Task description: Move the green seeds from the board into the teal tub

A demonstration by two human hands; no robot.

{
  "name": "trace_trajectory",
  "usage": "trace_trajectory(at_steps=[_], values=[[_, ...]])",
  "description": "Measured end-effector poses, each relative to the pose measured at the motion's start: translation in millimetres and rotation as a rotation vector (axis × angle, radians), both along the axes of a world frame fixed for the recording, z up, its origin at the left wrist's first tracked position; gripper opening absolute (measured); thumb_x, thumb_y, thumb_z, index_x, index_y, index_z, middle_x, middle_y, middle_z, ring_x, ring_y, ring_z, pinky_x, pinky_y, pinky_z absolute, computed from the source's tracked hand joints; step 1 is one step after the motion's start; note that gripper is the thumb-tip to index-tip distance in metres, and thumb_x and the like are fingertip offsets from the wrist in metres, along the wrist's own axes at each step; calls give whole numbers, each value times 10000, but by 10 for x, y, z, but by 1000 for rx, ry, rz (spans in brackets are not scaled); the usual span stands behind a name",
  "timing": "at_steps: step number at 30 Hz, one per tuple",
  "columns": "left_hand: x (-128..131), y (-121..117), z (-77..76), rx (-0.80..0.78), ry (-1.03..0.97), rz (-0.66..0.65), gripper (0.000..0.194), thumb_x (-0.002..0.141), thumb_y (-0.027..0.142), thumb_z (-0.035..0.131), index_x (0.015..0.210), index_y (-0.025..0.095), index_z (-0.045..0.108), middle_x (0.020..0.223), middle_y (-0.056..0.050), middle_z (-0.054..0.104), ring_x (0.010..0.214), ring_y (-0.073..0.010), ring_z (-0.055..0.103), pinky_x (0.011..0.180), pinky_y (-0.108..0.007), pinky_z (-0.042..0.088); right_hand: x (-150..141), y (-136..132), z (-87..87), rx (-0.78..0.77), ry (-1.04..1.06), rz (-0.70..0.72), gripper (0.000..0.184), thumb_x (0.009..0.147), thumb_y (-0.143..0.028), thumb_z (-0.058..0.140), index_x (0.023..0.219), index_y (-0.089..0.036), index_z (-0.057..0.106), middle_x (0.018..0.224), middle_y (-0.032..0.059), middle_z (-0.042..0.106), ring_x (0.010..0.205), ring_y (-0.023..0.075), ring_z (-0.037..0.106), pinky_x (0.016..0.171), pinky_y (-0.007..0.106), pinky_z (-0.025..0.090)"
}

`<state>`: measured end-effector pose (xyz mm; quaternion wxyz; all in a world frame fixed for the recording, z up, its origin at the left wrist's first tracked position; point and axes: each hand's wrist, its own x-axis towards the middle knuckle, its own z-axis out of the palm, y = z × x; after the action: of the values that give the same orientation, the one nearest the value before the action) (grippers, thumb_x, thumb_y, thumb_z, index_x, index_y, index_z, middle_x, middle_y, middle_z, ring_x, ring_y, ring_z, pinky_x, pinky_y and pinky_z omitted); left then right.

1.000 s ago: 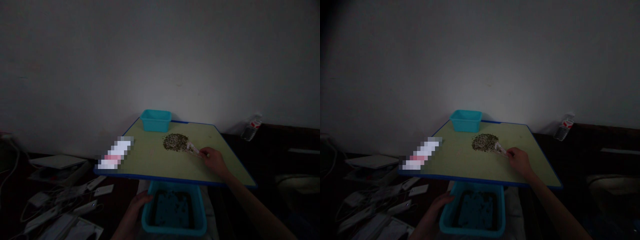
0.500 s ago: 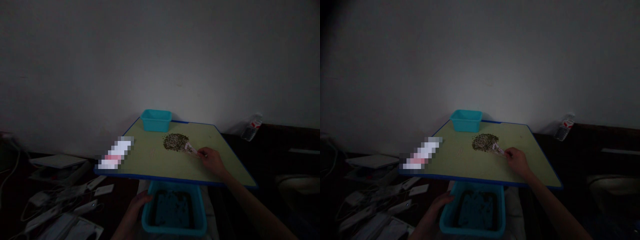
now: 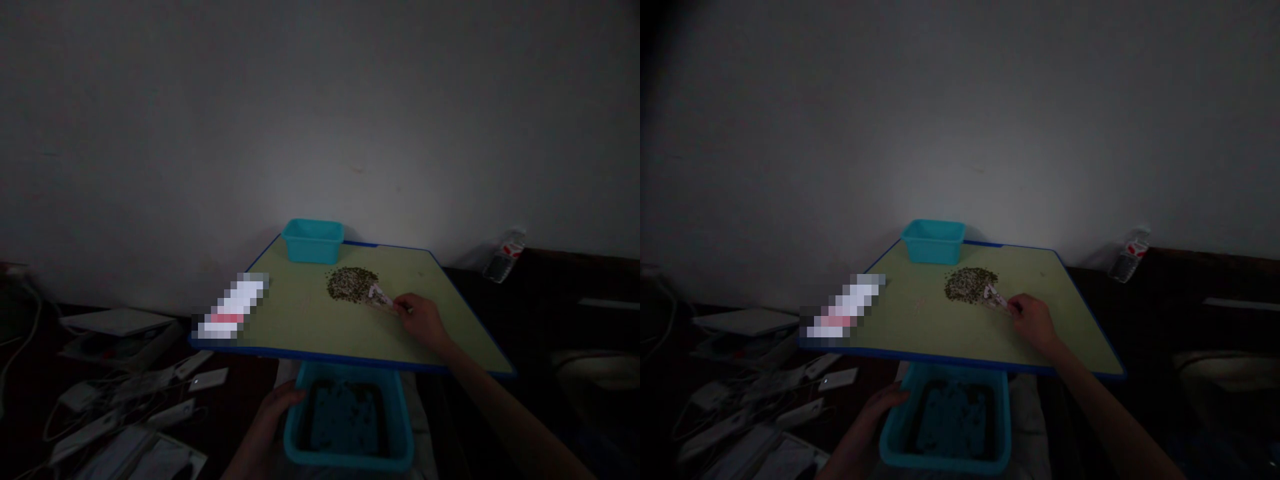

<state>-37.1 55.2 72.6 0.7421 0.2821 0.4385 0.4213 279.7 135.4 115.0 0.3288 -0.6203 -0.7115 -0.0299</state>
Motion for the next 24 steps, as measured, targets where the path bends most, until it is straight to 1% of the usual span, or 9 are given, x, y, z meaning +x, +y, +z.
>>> trace_trajectory(at_steps=[2, 4, 6, 10, 13, 18, 22, 24], values=[[8, -8, 45, -47, -10, 23, 142, 619, 240, 647, 750, 197, 679, 695, -17, 732, 670, -225, 651, 645, -338, 499, -19, 3, 12, -1, -8, 6, 177, 764, -220, 471, 802, -189, 640, 789, 34, 650, 717, 152, 578, 683, 258, 412], [29, -18, 96, -77, -34, 13, 147, 612, 236, 649, 751, 196, 680, 717, -30, 739, 679, -243, 657, 654, -366, 503, -33, 4, 23, -1, -19, 0, 176, 766, -220, 471, 799, -187, 641, 787, 40, 650, 720, 158, 577, 685, 264, 411], [55, -25, 135, -66, -28, 16, 164, 620, 241, 633, 764, 178, 681, 684, -41, 737, 646, -250, 655, 647, -383, 502, -43, 6, 29, -6, -26, -8, 175, 766, -221, 473, 797, -187, 643, 785, 44, 650, 717, 160, 576, 683, 267, 411], [85, -33, 165, -49, -11, 47, 141, 632, 223, 603, 740, 174, 678, 647, -32, 731, 620, -239, 652, 630, -367, 494, -55, 21, 28, -6, -33, -14, 179, 771, -220, 470, 808, -186, 641, 802, 47, 651, 722, 160, 580, 692, 266, 413], [79, -34, 167, -47, -2, 36, 141, 641, 234, 593, 738, 176, 677, 669, -41, 735, 653, -250, 657, 650, -381, 494, -58, 32, 22, 10, -41, 3, 180, 774, -217, 470, 813, -184, 643, 817, 48, 654, 735, 162, 583, 695, 264, 410], [53, -31, 121, -15, -19, -1, 210, 660, 263, 583, 819, 163, 678, 742, -71, 741, 696, -272, 659, 691, -416, 492, -51, 35, 12, 17, -46, 24, 179, 784, -223, 472, 821, -182, 642, 804, 42, 653, 724, 157, 579, 678, 261, 406], [45, -29, 85, -26, 10, 38, 170, 641, 250, 607, 778, 178, 679, 701, -51, 738, 661, -255, 657, 658, -385, 494, -41, 19, 7, 10, -30, 34, 169, 779, -215, 478, 812, -184, 641, 798, 38, 651, 721, 155, 578, 687, 261, 408], [51, -29, 92, -21, 15, 25, 176, 644, 254, 603, 784, 178, 679, 691, -52, 735, 655, -256, 656, 634, -371, 490, -36, 4, 5, 6, -21, 46, 171, 782, -216, 475, 818, -187, 639, 801, 35, 649, 728, 154, 577, 691, 260, 410]])
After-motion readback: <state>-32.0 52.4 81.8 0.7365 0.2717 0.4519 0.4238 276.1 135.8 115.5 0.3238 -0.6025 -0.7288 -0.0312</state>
